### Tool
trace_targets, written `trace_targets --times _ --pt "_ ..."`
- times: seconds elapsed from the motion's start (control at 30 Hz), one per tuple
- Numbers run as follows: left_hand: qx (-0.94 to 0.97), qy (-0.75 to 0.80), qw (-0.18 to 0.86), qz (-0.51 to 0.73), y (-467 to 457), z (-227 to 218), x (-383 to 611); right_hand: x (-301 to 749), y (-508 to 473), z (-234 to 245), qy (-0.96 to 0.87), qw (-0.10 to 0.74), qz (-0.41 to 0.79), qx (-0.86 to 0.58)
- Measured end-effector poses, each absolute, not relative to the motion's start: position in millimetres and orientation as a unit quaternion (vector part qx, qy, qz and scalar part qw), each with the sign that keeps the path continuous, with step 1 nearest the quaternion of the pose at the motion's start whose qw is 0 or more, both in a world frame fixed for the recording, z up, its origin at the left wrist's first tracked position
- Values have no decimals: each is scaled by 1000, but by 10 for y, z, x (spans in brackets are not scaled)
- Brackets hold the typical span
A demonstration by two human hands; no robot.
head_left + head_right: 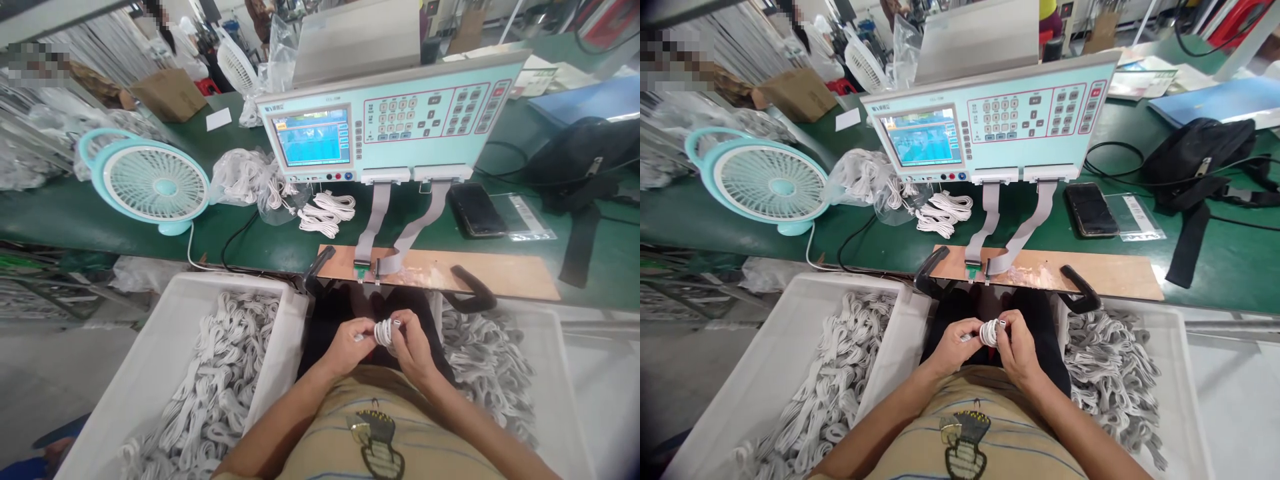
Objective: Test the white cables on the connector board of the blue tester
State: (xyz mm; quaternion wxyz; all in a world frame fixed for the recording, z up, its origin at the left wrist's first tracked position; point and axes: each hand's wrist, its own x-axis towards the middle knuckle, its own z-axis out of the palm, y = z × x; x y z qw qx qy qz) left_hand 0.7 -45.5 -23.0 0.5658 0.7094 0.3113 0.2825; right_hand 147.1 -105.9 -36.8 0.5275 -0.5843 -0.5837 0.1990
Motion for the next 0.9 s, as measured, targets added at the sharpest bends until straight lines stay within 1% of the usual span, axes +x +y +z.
trace_targets --times 0.17,0.37,0.6,0.77,0.9 --pt "737 294 543 275 -454 -196 -12 1527 -1053 -258 -628 476 188 -587" --pt "743 262 556 266 -427 -177 -49 1510 -1048 -211 -631 442 184 -611" --pt "740 269 550 278 -426 -183 -61 1512 -1047 -180 -636 460 204 -586" --pt "698 343 543 318 -430 -182 -53 1494 -1079 -216 -652 467 186 -567" --pt "709 321 555 294 -421 -71 -95 1511 -1099 -282 -654 487 170 -554"
